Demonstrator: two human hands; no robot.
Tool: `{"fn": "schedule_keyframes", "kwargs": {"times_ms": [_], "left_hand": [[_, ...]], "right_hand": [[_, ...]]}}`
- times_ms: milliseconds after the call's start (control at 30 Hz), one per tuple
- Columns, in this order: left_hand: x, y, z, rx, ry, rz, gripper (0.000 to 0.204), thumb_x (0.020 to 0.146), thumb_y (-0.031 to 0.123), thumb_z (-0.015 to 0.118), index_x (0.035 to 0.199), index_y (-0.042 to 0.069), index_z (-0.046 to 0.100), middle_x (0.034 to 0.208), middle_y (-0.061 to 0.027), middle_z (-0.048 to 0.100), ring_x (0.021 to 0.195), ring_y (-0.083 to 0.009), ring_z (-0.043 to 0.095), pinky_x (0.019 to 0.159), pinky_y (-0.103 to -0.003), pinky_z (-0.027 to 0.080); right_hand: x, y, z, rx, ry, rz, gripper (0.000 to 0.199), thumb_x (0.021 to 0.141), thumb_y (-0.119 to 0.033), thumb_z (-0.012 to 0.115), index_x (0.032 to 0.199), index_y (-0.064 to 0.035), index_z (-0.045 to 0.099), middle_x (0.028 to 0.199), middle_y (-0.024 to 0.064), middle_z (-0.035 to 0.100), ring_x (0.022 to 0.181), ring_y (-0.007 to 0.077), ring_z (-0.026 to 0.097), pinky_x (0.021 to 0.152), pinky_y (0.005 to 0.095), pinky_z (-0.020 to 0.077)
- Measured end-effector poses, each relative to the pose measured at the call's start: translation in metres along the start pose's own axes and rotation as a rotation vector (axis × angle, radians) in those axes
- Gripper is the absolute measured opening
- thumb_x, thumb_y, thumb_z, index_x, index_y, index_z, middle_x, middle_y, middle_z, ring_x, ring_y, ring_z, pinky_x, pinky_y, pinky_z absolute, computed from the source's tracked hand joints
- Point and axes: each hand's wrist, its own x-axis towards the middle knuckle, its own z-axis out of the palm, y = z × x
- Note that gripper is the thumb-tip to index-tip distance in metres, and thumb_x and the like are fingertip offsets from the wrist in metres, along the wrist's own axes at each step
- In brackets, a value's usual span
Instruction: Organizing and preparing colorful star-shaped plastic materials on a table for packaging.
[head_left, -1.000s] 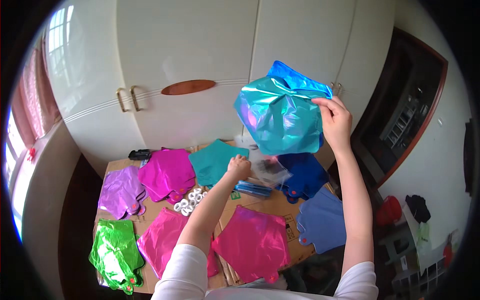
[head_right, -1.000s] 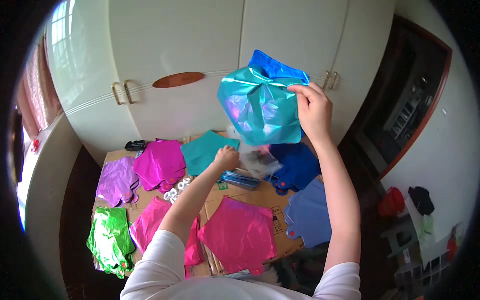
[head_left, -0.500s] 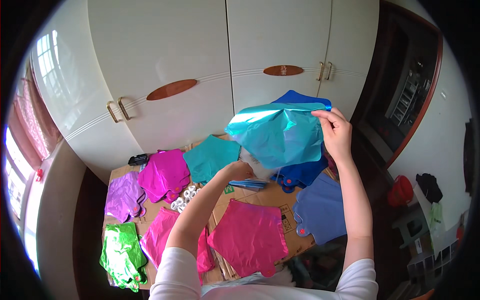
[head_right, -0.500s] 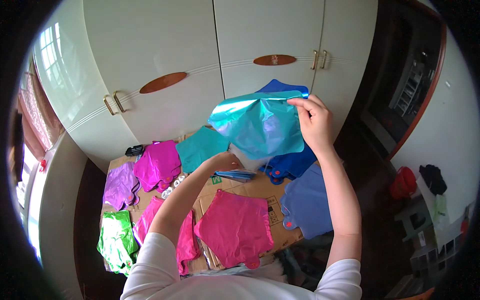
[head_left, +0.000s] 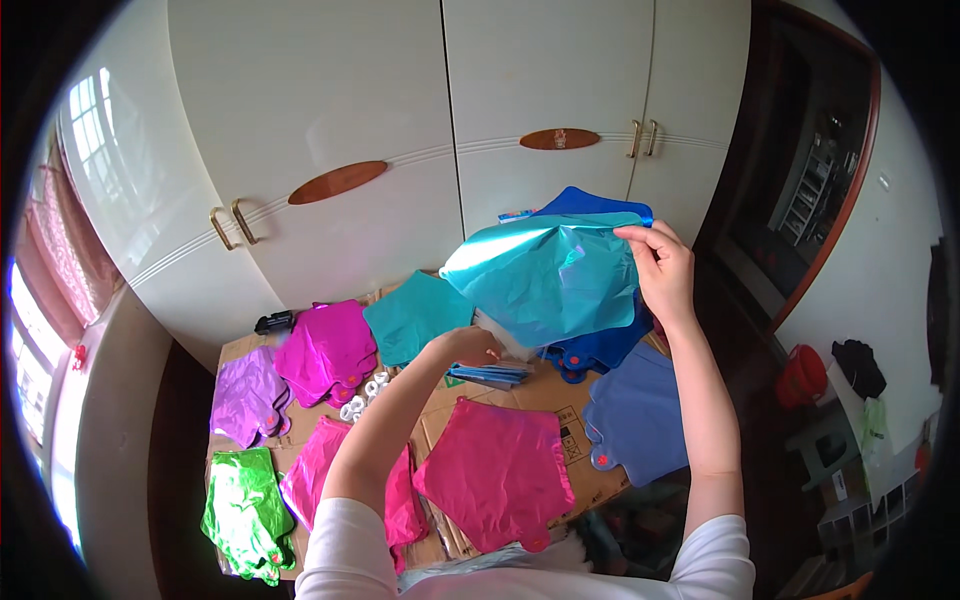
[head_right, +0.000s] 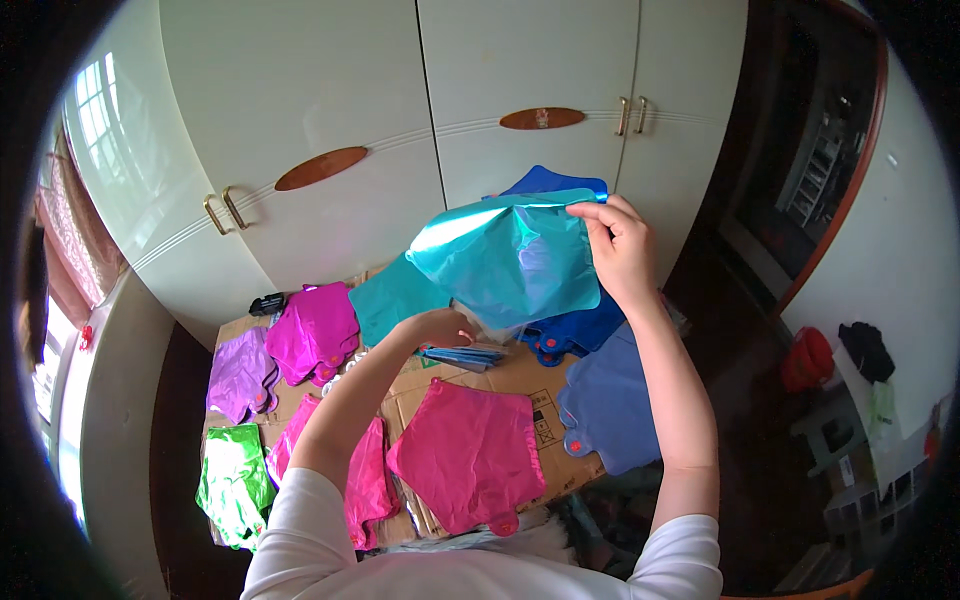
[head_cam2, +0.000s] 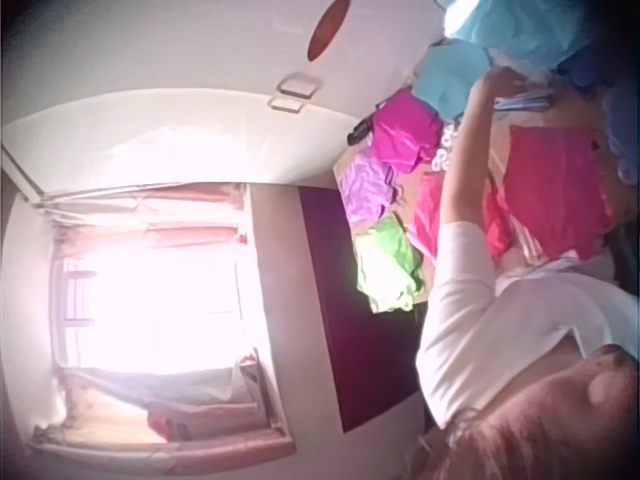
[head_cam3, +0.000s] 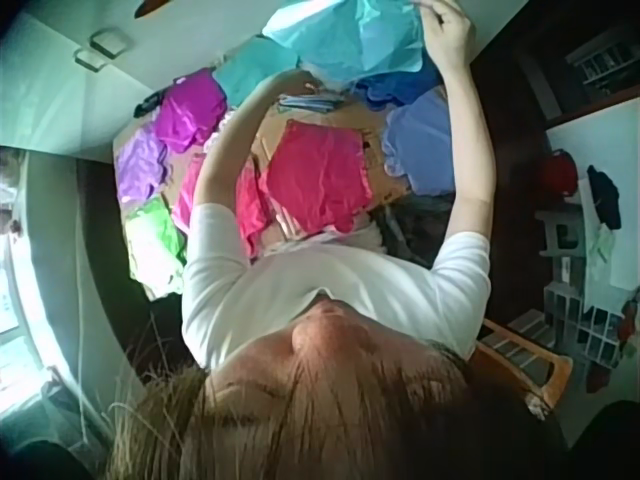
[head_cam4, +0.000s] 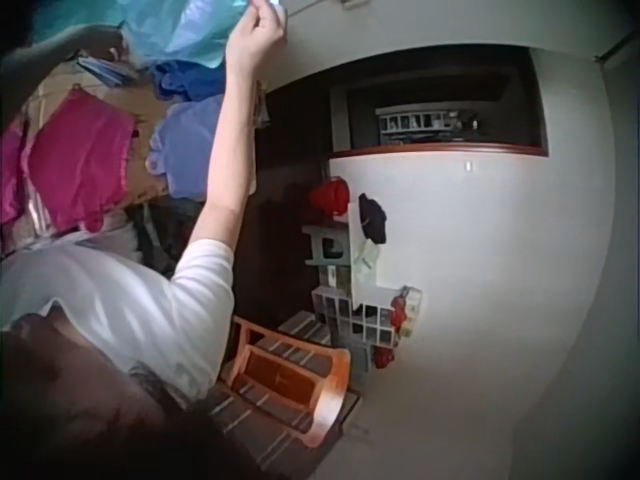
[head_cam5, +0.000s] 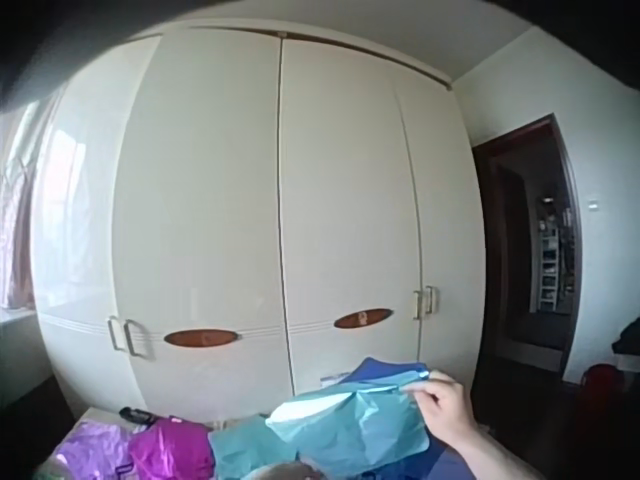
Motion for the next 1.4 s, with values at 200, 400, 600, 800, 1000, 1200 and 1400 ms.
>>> {"fn": "schedule_keyframes", "kwargs": {"times_ms": [200,400,600,800,1000,1200,1400], "left_hand": [[0.02,0.034,0.0,0.106,0.269,-0.212,0.025,0.082,0.03,0.053,0.101,0.018,0.064,0.092,-0.0099,0.065,0.088,-0.0281,0.062,0.074,-0.039,0.05],[0.069,0.094,0.014,-0.068,0.135,-0.471,0.034,0.079,0.034,0.058,0.11,0.02,0.062,0.114,-0.0043,0.061,0.1,-0.0245,0.061,0.081,-0.036,0.05],[0.083,0.034,0.043,0.032,0.722,-0.152,0.036,0.079,0.033,0.06,0.114,0.023,0.059,0.105,-0.0046,0.064,0.097,-0.0233,0.061,0.082,-0.037,0.049],[0.001,0.035,-0.024,0.152,0.076,-0.258,0.027,0.079,0.032,0.059,0.101,0.02,0.066,0.098,-0.0054,0.066,0.093,-0.0263,0.061,0.078,-0.04,0.049],[-0.07,0.004,-0.006,-0.085,0.41,-0.264,0.019,0.079,0.025,0.058,0.091,0.014,0.068,0.094,-0.0076,0.065,0.087,-0.0267,0.061,0.074,-0.039,0.049],[-0.227,-0.023,-0.003,-0.173,0.641,-0.293,0.02,0.08,0.02,0.059,0.092,0.006,0.067,0.087,-0.0136,0.065,0.082,-0.0295,0.062,0.073,-0.038,0.049],[-0.356,-0.023,0.025,-0.256,0.737,-0.717,0.021,0.081,0.024,0.057,0.089,0.008,0.068,0.081,-0.0119,0.066,0.073,-0.0284,0.063,0.067,-0.038,0.049]], "right_hand": [[0.001,0.003,-0.001,0.004,0.05,-0.006,0.013,0.085,0.002,0.055,0.089,-0.0006,0.067,0.071,-0.0003,0.053,0.063,0.0057,0.046,0.056,0.0192,0.0349],[0.001,-0.002,-0.006,-0.014,0.076,-0.028,0.013,0.084,0.003,0.055,0.087,-0.0009,0.067,0.073,0.0036,0.058,0.063,0.01,0.053,0.057,0.0213,0.0399],[-0.001,-0.008,-0.012,-0.01,0.092,-0.023,0.013,0.084,0.003,0.055,0.087,-0.0008,0.067,0.073,0.0033,0.058,0.063,0.0096,0.053,0.056,0.0212,0.0394],[0.003,-0.007,-0.008,-0.051,0.113,-0.078,0.014,0.083,0.004,0.055,0.088,-0.0024,0.067,0.073,0.0048,0.058,0.062,0.0121,0.054,0.055,0.0222,0.0399],[0.031,-0.047,0.08,-0.238,0.12,-0.434,0.018,0.076,0.005,0.055,0.086,-0.0047,0.066,0.075,0.0092,0.055,0.069,0.0253,0.058,0.061,0.0323,0.0478],[0.023,-0.096,0.249,-0.196,0.072,-0.894,0.003,0.071,-0.007,0.059,0.069,-0.005,0.057,0.074,0.0052,0.05,0.073,0.021,0.055,0.06,0.0327,0.0483],[-0.101,-0.081,0.424,-0.138,-0.491,-0.809,0.011,0.073,-0.011,0.053,0.063,-0.0086,0.058,0.079,0.0063,0.054,0.08,0.0209,0.057,0.064,0.031,0.0508]]}}
